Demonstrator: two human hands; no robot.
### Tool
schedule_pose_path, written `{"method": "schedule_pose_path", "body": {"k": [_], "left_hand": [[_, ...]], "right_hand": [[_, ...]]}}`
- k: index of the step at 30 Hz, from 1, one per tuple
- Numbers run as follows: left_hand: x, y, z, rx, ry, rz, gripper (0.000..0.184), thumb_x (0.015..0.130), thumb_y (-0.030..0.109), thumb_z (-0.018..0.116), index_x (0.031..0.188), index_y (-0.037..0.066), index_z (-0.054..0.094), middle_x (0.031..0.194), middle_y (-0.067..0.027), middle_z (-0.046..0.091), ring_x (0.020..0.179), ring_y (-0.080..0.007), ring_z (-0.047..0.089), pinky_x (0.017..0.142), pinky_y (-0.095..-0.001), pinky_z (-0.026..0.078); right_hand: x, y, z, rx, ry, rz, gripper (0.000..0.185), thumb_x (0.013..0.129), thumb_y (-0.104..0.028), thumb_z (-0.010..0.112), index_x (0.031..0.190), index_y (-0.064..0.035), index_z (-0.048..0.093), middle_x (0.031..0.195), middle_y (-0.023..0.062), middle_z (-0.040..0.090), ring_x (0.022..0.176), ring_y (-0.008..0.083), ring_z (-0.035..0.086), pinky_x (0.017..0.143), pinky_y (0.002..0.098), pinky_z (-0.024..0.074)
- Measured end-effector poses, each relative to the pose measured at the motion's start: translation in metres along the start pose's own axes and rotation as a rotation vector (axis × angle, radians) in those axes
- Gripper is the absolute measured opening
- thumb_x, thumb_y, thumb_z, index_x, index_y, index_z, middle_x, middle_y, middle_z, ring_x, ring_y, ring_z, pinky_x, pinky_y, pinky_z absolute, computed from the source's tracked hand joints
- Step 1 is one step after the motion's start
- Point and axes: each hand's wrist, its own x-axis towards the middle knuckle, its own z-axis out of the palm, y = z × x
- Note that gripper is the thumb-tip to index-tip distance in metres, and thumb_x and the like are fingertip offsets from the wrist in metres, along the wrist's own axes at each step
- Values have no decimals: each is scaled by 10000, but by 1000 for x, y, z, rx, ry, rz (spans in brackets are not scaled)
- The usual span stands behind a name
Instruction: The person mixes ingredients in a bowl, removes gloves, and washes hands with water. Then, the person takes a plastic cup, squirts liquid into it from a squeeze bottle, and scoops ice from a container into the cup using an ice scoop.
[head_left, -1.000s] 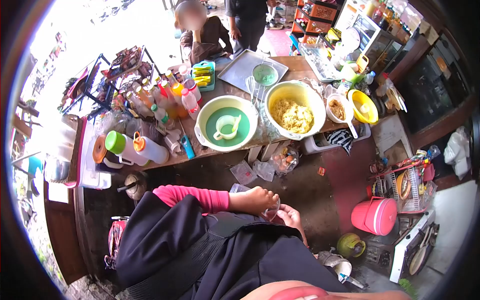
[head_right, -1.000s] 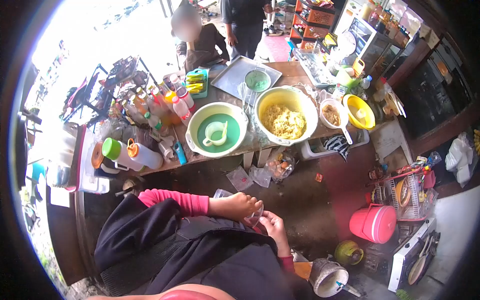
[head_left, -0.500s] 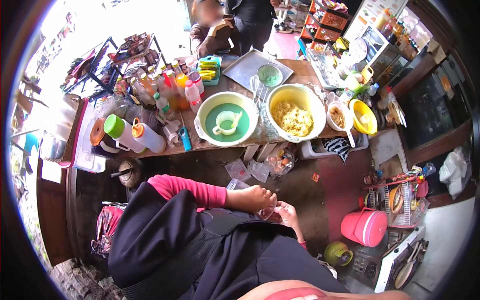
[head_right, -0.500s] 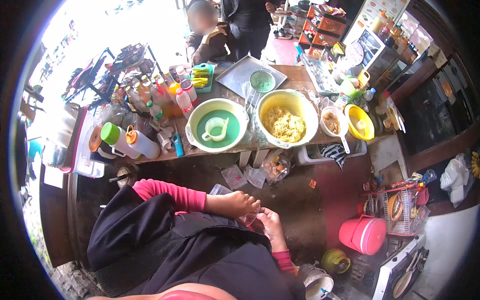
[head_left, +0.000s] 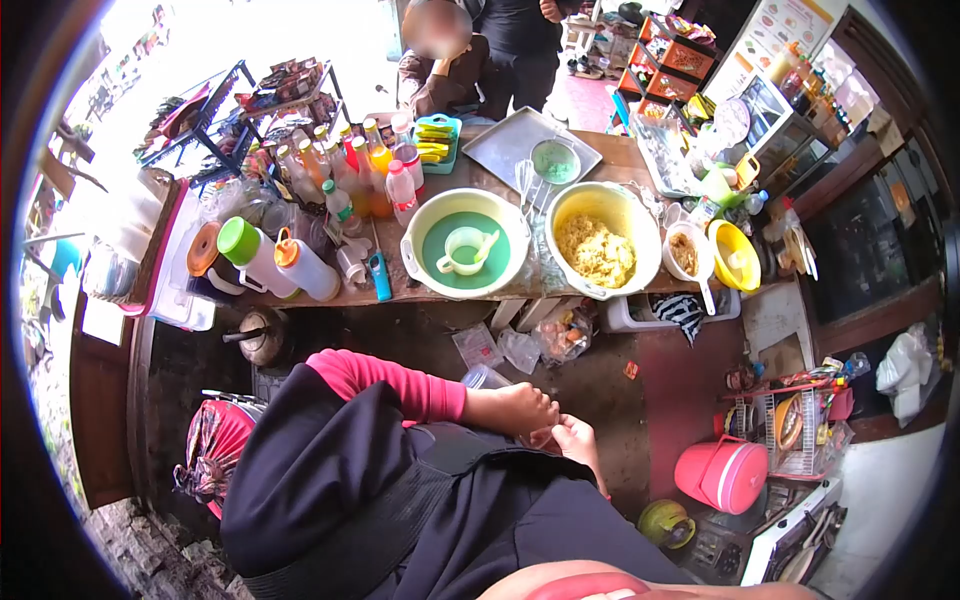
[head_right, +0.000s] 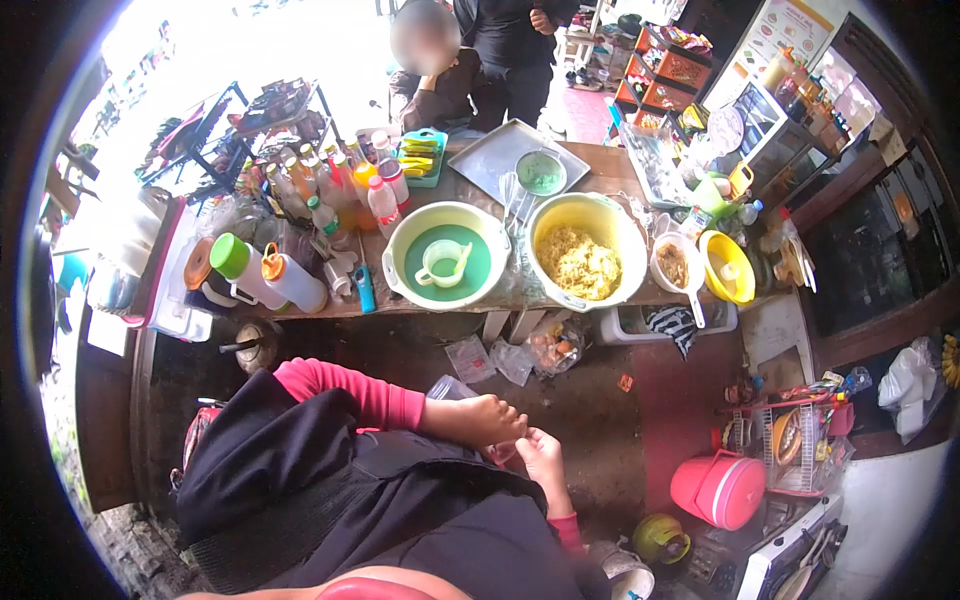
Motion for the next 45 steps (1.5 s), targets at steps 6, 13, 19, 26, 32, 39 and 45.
{"method": "schedule_pose_path", "body": {"k": [6, 13, 19, 26, 32, 39, 45], "left_hand": [[-7, 14, -3, 69, 29, -48, 321, 835, 293, 507, 850, -25, 550, 694, -106, 609, 619, -227, 639, 499, -303, 482], [-17, 14, -10, 146, 37, -7, 367, 837, 279, 497, 1019, -37, 538, 715, -60, 577, 610, -181, 607, 499, -277, 461], [-17, -2, -1, 22, -100, -23, 576, 772, 312, 578, 1223, -19, 439, 911, -99, 573, 816, -215, 619, 685, -307, 492], [6, -30, -63, -447, -344, -172, 1002, 622, 601, 726, 1307, -43, 379, 1103, -236, 571, 1005, -372, 577, 834, -429, 481], [9, -25, -40, -436, -427, -147, 810, 614, 598, 726, 1097, -18, 516, 870, -216, 648, 809, -388, 631, 709, -456, 493], [9, -12, -36, -338, -343, -100, 764, 635, 544, 720, 1086, -32, 501, 785, -185, 641, 744, -346, 643, 624, -409, 505], [6, 0, -38, -235, -232, -81, 757, 639, 512, 724, 1112, -31, 491, 789, -152, 632, 760, -307, 650, 629, -371, 506]], "right_hand": [[-15, -9, 19, -125, 67, 16, 155, 811, 42, 490, 959, 66, 528, 795, 163, 670, 656, 173, 657, 628, 273, 531], [-20, -3, 18, -173, 102, -22, 148, 808, 35, 510, 952, 63, 533, 792, 137, 673, 641, 143, 643, 590, 248, 507], [-15, 0, 18, -159, 129, -44, 161, 781, 53, 523, 938, 36, 554, 773, 95, 671, 635, 80, 610, 565, 215, 469], [-30, -14, 42, -296, 235, -232, 172, 779, 26, 533, 948, 45, 552, 792, 59, 651, 667, 60, 583, 602, 191, 450], [-31, -12, 26, -97, -39, -169, 242, 873, -110, 532, 1072, 27, 538, 918, 120, 656, 822, 138, 630, 730, 269, 503], [-35, -25, 28, 120, 109, 44, 282, 916, -190, 462, 1058, 33, 560, 999, 172, 649, 916, 244, 647, 836, 346, 514], [-39, -36, 16, 39, 14, 47, 226, 871, -132, 519, 1020, 26, 580, 932, 139, 659, 819, 211, 665, 769, 333, 546]]}}
